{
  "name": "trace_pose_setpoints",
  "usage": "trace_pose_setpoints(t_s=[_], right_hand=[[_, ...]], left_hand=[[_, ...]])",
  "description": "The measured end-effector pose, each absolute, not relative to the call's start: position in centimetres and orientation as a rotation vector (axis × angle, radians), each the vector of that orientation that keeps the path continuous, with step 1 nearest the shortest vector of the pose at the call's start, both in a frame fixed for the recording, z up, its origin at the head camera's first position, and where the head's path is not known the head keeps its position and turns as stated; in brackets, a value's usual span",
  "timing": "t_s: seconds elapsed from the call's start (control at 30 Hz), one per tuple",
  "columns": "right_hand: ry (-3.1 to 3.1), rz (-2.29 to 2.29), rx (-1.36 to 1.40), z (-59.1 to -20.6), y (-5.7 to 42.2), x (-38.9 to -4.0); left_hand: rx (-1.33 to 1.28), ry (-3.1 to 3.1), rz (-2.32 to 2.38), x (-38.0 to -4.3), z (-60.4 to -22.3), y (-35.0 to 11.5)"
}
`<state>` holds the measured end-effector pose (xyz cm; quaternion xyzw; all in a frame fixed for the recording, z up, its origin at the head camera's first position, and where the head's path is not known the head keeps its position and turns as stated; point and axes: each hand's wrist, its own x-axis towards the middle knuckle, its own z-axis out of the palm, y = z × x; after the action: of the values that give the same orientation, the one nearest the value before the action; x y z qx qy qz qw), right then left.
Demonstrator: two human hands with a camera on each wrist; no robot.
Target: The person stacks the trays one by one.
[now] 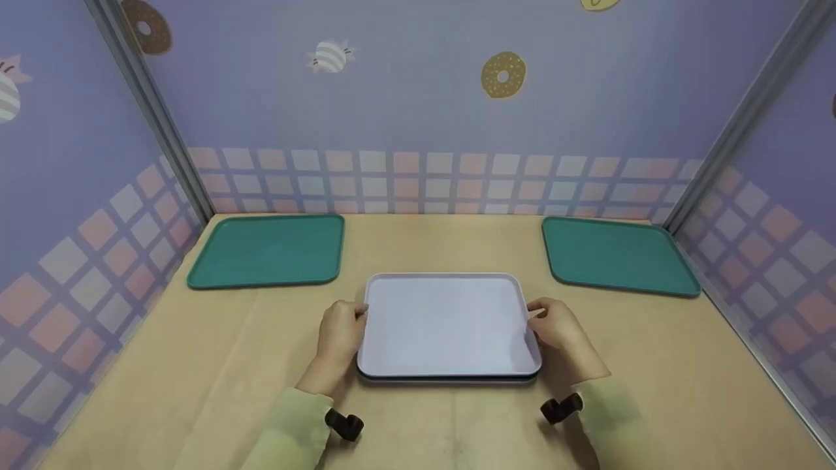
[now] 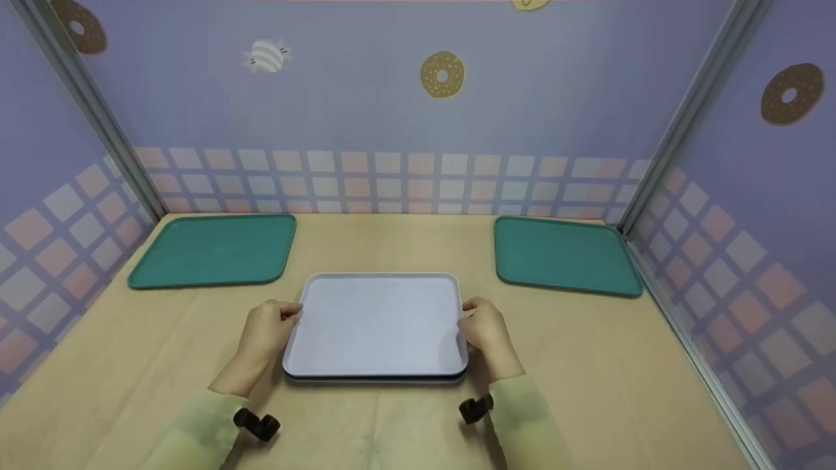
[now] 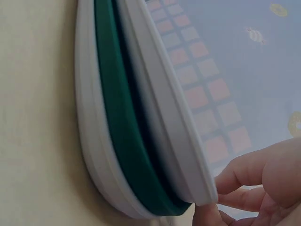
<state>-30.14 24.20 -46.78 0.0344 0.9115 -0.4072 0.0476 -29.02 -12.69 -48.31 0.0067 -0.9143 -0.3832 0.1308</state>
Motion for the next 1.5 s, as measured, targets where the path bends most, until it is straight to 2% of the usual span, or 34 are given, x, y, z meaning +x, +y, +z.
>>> trace_pose_setpoints(t_s=[0.33, 0.73, 0.97, 1.5], right_hand=[[2.863, -1.15, 0.092, -46.9, 23.9, -29.9], [2.843, -1.153, 0.073, -47.3, 24.0, -30.2], [2.7, -1.298, 0.117, -47.6, 24.6, -30.8], [2.35, -1.551, 0.072, -48.1, 28.0, -31.6]], left_hand=[[0.04, -2.621, -1.162, -29.2, -48.3, -12.9], [0.205, -2.694, -1.605, -30.0, -48.8, -14.7], [0.295, -2.615, -1.924, -30.0, -48.8, -15.2], [0.344, -2.531, -2.043, -30.0, -49.1, -15.1]])
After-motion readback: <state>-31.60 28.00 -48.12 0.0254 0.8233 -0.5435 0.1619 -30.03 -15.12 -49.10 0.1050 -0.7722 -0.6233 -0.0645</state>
